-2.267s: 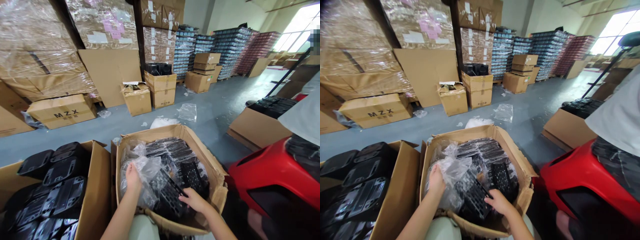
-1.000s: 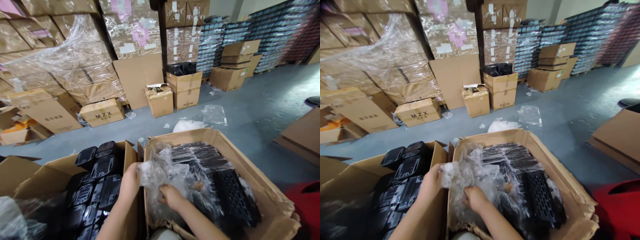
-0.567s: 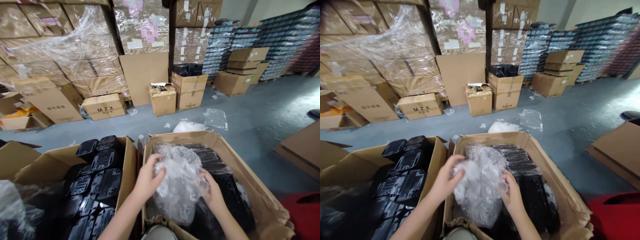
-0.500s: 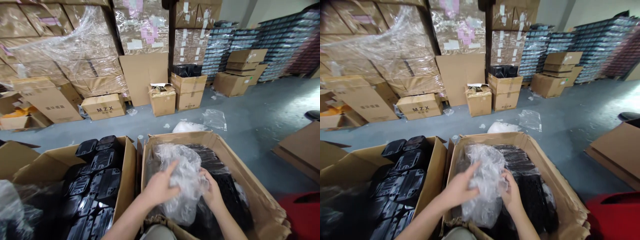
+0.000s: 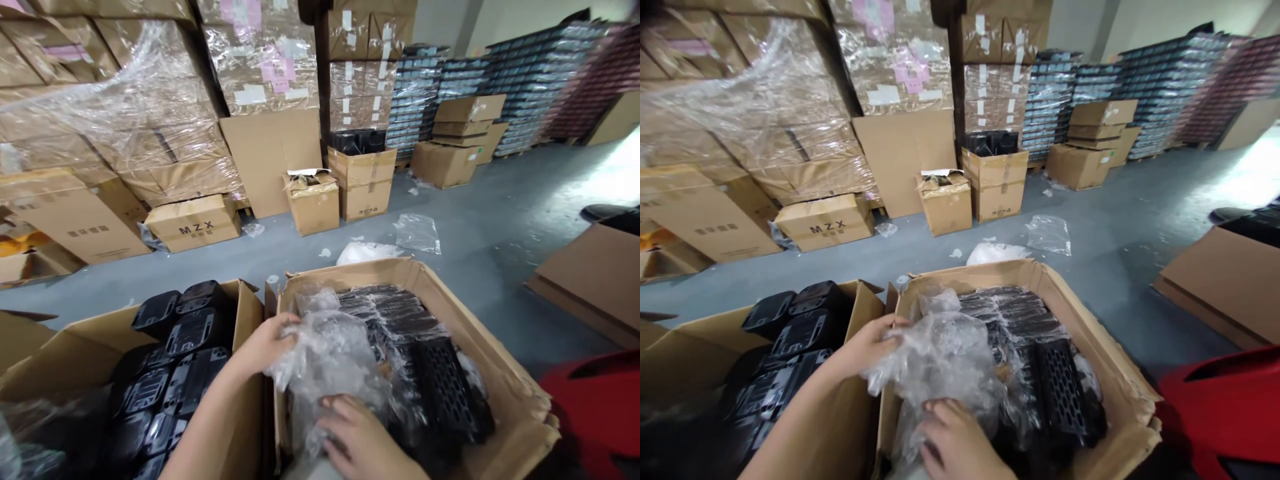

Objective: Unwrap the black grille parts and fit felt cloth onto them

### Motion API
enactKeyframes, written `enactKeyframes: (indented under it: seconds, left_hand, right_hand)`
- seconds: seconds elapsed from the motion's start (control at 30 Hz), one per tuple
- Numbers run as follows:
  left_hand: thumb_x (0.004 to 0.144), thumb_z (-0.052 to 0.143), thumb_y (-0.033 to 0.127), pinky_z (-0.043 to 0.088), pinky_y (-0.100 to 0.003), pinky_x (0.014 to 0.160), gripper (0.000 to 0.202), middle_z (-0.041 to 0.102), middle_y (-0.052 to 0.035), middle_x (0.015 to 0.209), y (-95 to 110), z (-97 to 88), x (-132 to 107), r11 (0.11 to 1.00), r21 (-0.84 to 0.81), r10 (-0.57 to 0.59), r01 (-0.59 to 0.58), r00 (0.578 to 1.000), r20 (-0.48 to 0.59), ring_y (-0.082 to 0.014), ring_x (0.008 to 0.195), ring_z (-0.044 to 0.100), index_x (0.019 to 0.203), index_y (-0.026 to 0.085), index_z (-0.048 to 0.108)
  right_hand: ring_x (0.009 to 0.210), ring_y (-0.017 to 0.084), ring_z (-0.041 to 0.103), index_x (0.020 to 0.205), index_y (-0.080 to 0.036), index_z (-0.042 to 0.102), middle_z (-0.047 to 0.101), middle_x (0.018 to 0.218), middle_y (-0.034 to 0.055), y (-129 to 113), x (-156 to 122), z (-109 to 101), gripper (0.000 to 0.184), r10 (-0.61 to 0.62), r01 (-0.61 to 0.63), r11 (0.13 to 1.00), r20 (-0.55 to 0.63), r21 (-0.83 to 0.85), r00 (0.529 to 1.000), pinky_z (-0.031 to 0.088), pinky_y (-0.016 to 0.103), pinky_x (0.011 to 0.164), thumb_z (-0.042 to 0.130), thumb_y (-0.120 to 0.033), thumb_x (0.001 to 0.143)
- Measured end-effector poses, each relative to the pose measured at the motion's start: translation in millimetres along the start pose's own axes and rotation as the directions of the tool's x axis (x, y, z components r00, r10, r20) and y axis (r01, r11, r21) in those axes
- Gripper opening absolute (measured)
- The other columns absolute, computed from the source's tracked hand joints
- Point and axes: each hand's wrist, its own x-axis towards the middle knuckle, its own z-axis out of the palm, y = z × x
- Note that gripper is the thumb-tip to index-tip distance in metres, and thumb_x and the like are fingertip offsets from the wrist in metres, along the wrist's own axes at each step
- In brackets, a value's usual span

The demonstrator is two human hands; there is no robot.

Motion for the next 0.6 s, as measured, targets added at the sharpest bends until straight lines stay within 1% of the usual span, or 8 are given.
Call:
enactKeyframes:
  seconds: [0.03,0.1,0.17,0.27,0.37,0.43,0.5,0.6]
  left_hand:
    - [0.072,0.042,0.027,0.042,-0.027,0.083,0.038,0.061,-0.0065,0.106,6.7,1.1,2.4,1.0,-0.01,0.016,-0.016,1.0,-0.024,-0.0185,0.096,0.056,0.107,0.018,0.054]
    - [0.07,0.047,0.033,0.041,-0.032,0.085,0.05,0.056,-0.0097,0.114,17.3,15.4,4.9,0.992,0.123,-0.001,-0.013,0.994,0.11,-0.0225,0.101,0.054,0.118,0.018,0.045]
    - [0.064,0.055,0.029,0.043,-0.038,0.081,0.053,0.059,-0.0146,0.109,20.4,36.3,3.1,0.927,0.375,-0.139,0.002,0.93,0.339,-0.0292,0.097,0.056,0.114,0.014,0.05]
    - [0.061,0.052,0.014,0.046,-0.042,0.074,0.031,0.066,-0.0183,0.092,12.4,57.2,-8.2,0.807,0.59,-0.323,-0.012,0.828,0.458,-0.0333,0.088,0.059,0.09,0.009,0.064]
    - [0.063,0.047,0.013,0.047,-0.037,0.072,0.03,0.067,-0.0139,0.09,6.1,59.5,-25.8,0.833,0.54,-0.236,-0.117,0.809,0.539,-0.0286,0.087,0.06,0.086,0.012,0.066]
    - [0.063,0.045,0.015,0.048,-0.035,0.07,0.031,0.067,-0.0124,0.09,9.5,57.4,-36.8,0.851,0.492,-0.179,-0.184,0.779,0.601,-0.0273,0.085,0.061,0.086,0.013,0.065]
    - [0.062,0.043,0.016,0.048,-0.034,0.068,0.032,0.067,-0.0129,0.089,16.6,55.3,-45.4,0.857,0.483,-0.188,-0.182,0.761,0.621,-0.0275,0.082,0.061,0.085,0.013,0.065]
    - [0.063,0.041,0.018,0.047,-0.032,0.066,0.032,0.067,-0.0102,0.088,24.6,50.0,-54.8,0.877,0.463,-0.198,-0.129,0.781,0.593,-0.0258,0.08,0.062,0.085,0.016,0.064]
  right_hand:
    - [0.104,0.023,0.047,0.1,-0.023,0.059,0.054,0.114,0.0067,-5.7,6.3,10.9,0.03,-0.022,0.024,0.999,0.057,-0.031,0.998,0.035,0.035,0.091,0.051,-0.02,0.071]
    - [0.108,0.026,0.044,0.104,-0.026,0.057,0.048,0.123,0.0057,-14.2,15.2,28.3,0.036,-0.059,0.066,0.997,0.153,-0.042,0.986,0.03,0.04,0.095,0.054,-0.02,0.069]
    - [0.111,0.025,0.042,0.106,-0.028,0.057,0.043,0.129,0.0034,-17.0,17.6,33.8,0.038,-0.121,0.11,0.992,0.236,0.06,0.964,0.029,0.038,0.096,0.054,-0.02,0.07]
    - [0.102,0.018,0.051,0.096,-0.026,0.064,0.056,0.114,0.0016,-2.4,16.3,14.7,0.03,-0.157,0.09,0.94,0.182,0.33,0.971,0.038,0.027,0.088,0.047,-0.016,0.073]
    - [0.086,0.017,0.058,0.091,-0.02,0.064,0.065,0.09,0.0039,41.5,24.9,-17.6,0.03,0.189,-0.141,0.902,-0.08,0.408,0.979,0.043,0.029,0.079,0.041,-0.014,0.073]
    - [0.086,0.019,0.058,0.106,-0.018,0.056,0.061,0.1,0.0071,78.1,37.9,-28.4,0.035,0.458,-0.361,0.866,-0.258,0.347,0.851,0.042,0.033,0.082,0.047,-0.019,0.072]
    - [0.073,0.018,0.06,0.119,-0.014,0.042,0.059,0.102,0.0107,107.7,51.8,-23.5,0.051,0.603,-0.539,0.792,-0.219,0.287,0.767,0.045,0.033,0.073,0.053,-0.023,0.069]
    - [0.059,0.015,0.058,0.111,-0.012,0.048,0.063,0.087,0.0081,125.0,65.3,2.9,0.05,0.605,-0.573,0.787,-0.098,0.23,0.791,0.045,0.028,0.058,0.059,-0.016,0.062]
